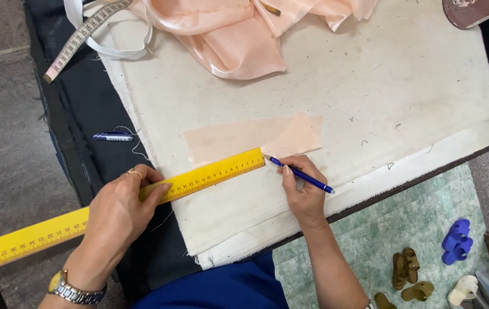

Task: The person measures a piece of peach-colored fabric on a table using a yellow ruler and a blue pen to mark lines. They then move to a sewing machine to measure a gathered section of the same fabric with a flexible tape measure before returning to the table to continue marking.

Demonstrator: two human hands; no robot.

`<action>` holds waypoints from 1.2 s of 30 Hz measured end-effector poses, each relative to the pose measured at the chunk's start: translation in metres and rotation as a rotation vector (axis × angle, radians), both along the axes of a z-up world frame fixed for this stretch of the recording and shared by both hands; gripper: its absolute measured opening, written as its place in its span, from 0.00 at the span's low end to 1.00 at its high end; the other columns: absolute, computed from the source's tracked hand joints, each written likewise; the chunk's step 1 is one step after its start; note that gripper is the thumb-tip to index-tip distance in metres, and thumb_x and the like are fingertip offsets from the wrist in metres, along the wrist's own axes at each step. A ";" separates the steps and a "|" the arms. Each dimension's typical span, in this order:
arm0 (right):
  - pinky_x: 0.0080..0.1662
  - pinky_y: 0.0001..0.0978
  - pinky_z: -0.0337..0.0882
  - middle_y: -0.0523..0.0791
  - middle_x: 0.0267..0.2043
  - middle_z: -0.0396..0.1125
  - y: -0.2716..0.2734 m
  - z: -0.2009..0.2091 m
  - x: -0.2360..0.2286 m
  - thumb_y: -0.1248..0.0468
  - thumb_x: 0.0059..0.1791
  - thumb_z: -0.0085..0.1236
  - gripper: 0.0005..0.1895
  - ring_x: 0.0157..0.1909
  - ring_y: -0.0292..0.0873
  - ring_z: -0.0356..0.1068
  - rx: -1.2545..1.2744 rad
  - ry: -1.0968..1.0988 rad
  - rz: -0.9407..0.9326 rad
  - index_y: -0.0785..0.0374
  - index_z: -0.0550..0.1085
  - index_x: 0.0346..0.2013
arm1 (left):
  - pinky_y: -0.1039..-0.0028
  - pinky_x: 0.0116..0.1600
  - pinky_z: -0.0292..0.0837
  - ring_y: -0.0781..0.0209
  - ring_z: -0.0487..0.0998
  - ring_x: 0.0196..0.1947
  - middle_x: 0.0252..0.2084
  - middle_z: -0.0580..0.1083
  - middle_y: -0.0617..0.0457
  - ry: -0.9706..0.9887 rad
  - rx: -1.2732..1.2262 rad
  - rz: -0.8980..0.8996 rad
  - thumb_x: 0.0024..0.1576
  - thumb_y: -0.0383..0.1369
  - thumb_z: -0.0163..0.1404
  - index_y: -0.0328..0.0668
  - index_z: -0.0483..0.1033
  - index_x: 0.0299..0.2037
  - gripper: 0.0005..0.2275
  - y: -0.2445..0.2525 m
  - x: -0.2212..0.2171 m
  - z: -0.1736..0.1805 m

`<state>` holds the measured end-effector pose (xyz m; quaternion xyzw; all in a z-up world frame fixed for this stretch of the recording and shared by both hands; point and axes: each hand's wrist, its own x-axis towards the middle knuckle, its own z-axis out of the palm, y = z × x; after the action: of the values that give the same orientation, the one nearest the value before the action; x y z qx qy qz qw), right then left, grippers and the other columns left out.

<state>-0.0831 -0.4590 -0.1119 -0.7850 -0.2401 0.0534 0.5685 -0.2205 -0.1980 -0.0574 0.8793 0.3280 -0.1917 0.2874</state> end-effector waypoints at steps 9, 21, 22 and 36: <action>0.40 0.25 0.76 0.49 0.38 0.67 -0.001 -0.002 0.001 0.69 0.51 0.46 0.07 0.37 0.42 0.70 0.004 -0.007 0.002 0.68 0.72 0.38 | 0.60 0.35 0.71 0.51 0.78 0.33 0.35 0.77 0.54 0.030 0.049 -0.019 0.57 0.43 0.48 0.50 0.73 0.36 0.09 -0.001 -0.001 -0.003; 0.37 0.25 0.73 0.46 0.35 0.65 -0.006 -0.012 0.000 0.67 0.50 0.47 0.06 0.33 0.40 0.68 0.030 0.018 -0.053 0.66 0.71 0.36 | 0.60 0.34 0.71 0.52 0.78 0.33 0.34 0.77 0.55 0.011 0.041 -0.025 0.57 0.42 0.48 0.49 0.72 0.34 0.08 -0.001 0.000 0.000; 0.37 0.25 0.73 0.46 0.35 0.65 -0.005 -0.010 0.000 0.67 0.50 0.47 0.06 0.33 0.40 0.68 0.030 0.019 -0.054 0.66 0.71 0.36 | 0.60 0.34 0.71 0.52 0.78 0.33 0.34 0.77 0.55 0.012 0.041 -0.026 0.57 0.42 0.48 0.49 0.72 0.34 0.08 -0.001 0.001 0.002; 0.35 0.24 0.66 0.44 0.30 0.64 -0.008 -0.014 0.000 0.67 0.49 0.46 0.05 0.31 0.38 0.66 0.032 0.017 -0.062 0.65 0.71 0.33 | 0.63 0.32 0.72 0.56 0.78 0.32 0.37 0.77 0.56 0.034 0.016 -0.013 0.57 0.42 0.48 0.49 0.72 0.35 0.08 -0.002 0.003 0.004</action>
<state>-0.0832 -0.4670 -0.1258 -0.7824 -0.2115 0.0387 0.5845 -0.2180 -0.1997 -0.0533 0.8803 0.3287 -0.2058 0.2734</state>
